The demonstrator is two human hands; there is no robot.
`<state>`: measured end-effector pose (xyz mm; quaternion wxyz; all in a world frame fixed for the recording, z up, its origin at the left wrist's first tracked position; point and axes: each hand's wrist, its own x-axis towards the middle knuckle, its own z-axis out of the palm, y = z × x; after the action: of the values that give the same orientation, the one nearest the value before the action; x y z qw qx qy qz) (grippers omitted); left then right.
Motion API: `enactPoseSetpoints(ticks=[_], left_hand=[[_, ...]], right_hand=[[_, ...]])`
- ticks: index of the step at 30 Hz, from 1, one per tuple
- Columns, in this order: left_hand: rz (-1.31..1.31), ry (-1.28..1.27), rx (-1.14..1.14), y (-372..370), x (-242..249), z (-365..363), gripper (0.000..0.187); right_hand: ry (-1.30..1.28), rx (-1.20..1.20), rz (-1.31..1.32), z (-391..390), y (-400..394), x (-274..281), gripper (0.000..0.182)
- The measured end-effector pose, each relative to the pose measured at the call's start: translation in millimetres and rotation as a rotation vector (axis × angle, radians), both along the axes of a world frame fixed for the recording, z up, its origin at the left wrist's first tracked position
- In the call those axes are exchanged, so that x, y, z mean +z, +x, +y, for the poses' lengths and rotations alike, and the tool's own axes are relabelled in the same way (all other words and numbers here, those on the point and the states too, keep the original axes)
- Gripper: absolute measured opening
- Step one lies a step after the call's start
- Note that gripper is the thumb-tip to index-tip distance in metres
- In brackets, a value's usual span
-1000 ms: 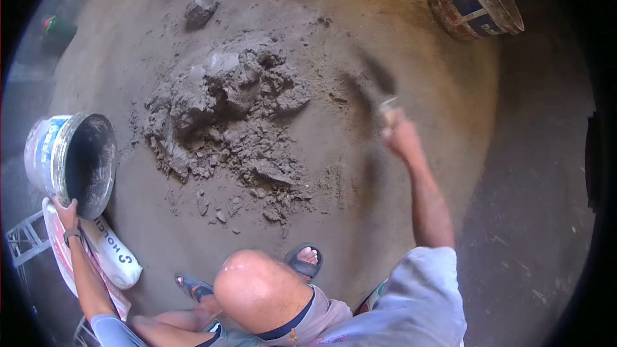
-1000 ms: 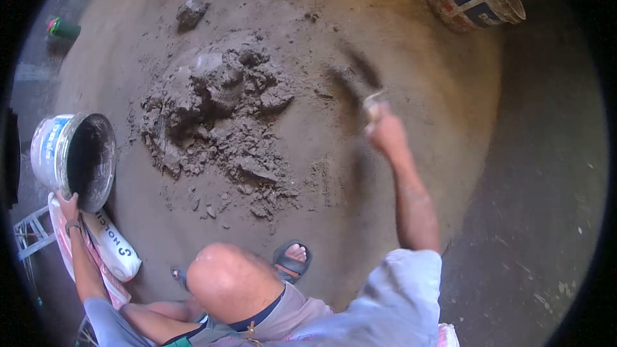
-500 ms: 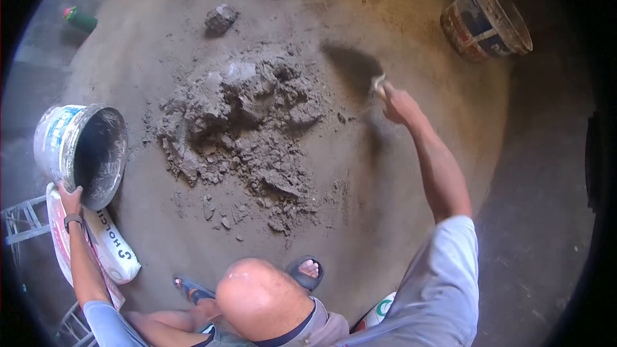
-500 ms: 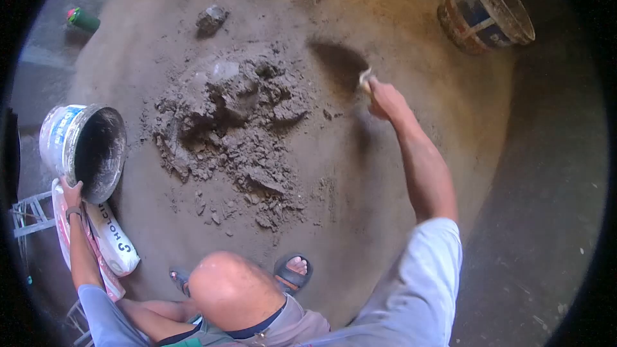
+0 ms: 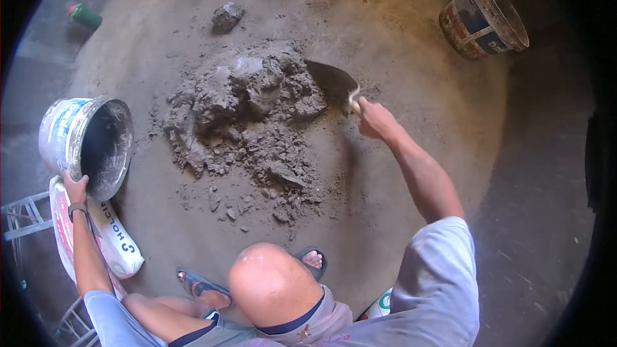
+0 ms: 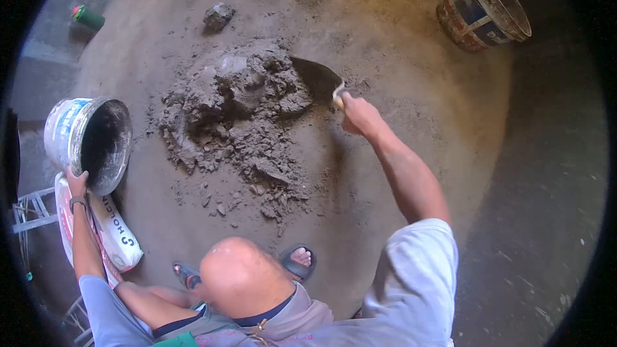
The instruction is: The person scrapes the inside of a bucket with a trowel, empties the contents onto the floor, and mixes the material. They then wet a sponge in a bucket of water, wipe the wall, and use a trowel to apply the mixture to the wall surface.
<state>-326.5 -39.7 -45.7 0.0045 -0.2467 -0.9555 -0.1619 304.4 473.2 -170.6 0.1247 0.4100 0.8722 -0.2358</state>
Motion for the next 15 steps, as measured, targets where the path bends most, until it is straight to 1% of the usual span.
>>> enactPoseSetpoints(ticks=[2, 3, 4, 6, 7, 8, 9, 10, 11, 13, 14, 15], left_hand=[[0.195, -0.046, -0.09, -17, -9, -8, 0.068], [0.116, -0.077, -0.043, -5, -1, 0, 0.068], [0.105, -0.087, -0.045, -9, -3, -4, 0.068], [0.145, -0.042, -0.094, -17, -9, -9, 0.067], [0.104, -0.073, -0.107, -8, 0, -2, 0.064], [0.104, -0.075, -0.114, -8, 2, -1, 0.064], [0.1, -0.071, -0.116, -9, 4, 0, 0.062], [0.093, -0.061, -0.113, -8, 2, 0, 0.06], [0.08, -0.069, -0.13, -10, -1, -1, 0.06], [0.179, -0.042, -0.173, -22, -4, -1, 0.059], [0.173, -0.025, -0.185, -25, -6, 4, 0.059], [0.158, -0.06, -0.15, -28, -3, 8, 0.06]], right_hand=[[-0.019, 0.051, 0.032, 11, 25, 18, 0.031], [0.017, -0.134, 0.062, 20, 34, 21, 0.035], [0.05, -0.325, 0.085, 30, 45, 21, 0.038], [0.106, -0.623, 0.042, 56, 66, -4, 0.039], [-0.041, -0.706, -0.096, 60, 69, -13, 0.039], [0.084, -0.742, -0.036, 41, 66, -35, 0.039], [0.14, -0.746, -0.031, 13, 48, -37, 0.038], [0.126, -0.674, -0.026, -15, 40, -48, 0.036], [0.084, -0.674, 0.003, -57, 22, -34, 0.032], [-0.004, -0.675, 0.035, -120, -2, -25, 0.03], [-0.073, -0.593, -0.011, -144, -9, -17, 0.032], [-0.146, -0.539, -0.084, -169, -16, -8, 0.033]])
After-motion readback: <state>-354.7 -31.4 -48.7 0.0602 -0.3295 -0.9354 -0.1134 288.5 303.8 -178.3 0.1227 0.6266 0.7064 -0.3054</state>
